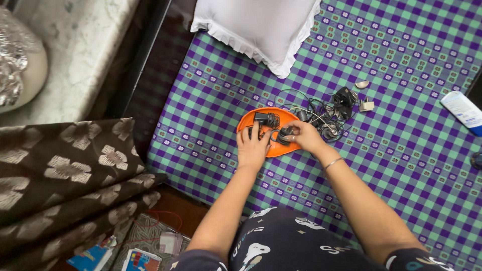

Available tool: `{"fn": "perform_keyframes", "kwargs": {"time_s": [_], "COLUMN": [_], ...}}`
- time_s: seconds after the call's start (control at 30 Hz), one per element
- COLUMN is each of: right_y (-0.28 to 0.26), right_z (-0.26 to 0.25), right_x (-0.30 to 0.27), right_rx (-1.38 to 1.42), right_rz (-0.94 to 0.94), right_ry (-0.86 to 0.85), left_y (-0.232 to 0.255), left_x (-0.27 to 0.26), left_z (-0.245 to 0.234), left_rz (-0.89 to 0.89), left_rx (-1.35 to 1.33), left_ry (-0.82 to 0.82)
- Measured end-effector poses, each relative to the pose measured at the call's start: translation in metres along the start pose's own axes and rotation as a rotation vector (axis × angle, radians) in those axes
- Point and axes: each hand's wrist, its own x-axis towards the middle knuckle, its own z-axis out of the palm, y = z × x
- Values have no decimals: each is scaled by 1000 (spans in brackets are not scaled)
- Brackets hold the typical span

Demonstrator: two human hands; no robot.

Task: The person organizes and connects various electronic components, including wires and a small motor, while seated on a bed.

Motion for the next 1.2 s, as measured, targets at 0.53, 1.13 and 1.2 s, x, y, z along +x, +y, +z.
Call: {"fn": "perform_keyframes", "kwargs": {"time_s": [0.53,1.13,1.2], "right_y": [-34,-14,-12], "right_z": [-19,48,52], "right_x": [-31,4,5], "right_rx": [277,143,180], "right_rz": [44,16,-92], "right_ry": [261,96,101], "left_y": [-26,-16,-16], "left_x": [-11,5,4], "left_z": [-23,-16,-15], "left_rz": [-262,-446,-464], "left_rx": [-167,-153,-172], "left_ry": [-18,13,49]}}
